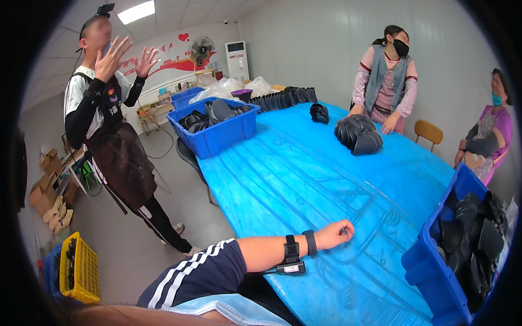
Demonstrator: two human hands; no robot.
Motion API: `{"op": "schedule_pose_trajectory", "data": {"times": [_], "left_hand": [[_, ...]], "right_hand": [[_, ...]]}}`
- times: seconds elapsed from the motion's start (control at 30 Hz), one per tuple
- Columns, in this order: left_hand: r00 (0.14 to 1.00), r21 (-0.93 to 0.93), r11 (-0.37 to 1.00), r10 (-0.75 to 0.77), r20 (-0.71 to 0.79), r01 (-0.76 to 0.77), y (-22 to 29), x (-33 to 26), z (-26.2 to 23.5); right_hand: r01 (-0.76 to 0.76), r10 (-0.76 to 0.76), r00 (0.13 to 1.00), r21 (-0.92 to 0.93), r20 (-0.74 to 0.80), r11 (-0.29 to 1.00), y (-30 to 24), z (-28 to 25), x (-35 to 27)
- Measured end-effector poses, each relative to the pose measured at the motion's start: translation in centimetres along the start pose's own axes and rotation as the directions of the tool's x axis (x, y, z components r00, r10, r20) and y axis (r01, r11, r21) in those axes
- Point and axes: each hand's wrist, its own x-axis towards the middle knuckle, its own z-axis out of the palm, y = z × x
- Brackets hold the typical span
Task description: Sorting and organizing black shoe upper components into blue plastic bins.
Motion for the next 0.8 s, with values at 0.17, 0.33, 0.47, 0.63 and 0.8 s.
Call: {"op": "schedule_pose_trajectory", "data": {"times": [0.17, 0.33, 0.47, 0.63, 0.8], "left_hand": [[0.999, -0.002, 1.0, -0.009, 0.031, 0.009, -0.7, 0.8, 1.1], [0.996, 0.038, 0.996, 0.075, 0.042, -0.076, -2.0, 1.4, 1.1], [0.981, 0.511, 0.854, -0.008, 0.194, -0.094, -2.0, 1.9, -0.2], [0.767, 0.647, 0.732, -0.284, 0.575, -0.214, 5.0, 6.7, 0.7], [0.817, 0.497, 0.734, 0.134, 0.561, -0.462, 13.4, 15.5, 4.9]], "right_hand": [[-0.124, 0.121, 0.992, -0.098, -0.035, 0.987, -0.4, -0.4, -0.8], [-0.332, 0.328, 0.943, -0.201, -0.056, 0.922, -0.7, 0.8, -3.4], [-0.401, 0.349, 0.916, -0.483, -0.197, 0.779, 1.8, 1.1, -4.8], [-0.622, 0.521, 0.783, -0.388, -0.34, 0.68, 2.2, -1.4, -7.3], [-0.794, 0.426, 0.533, -0.259, -0.731, 0.55, 4.3, -4.0, -10.7]]}}
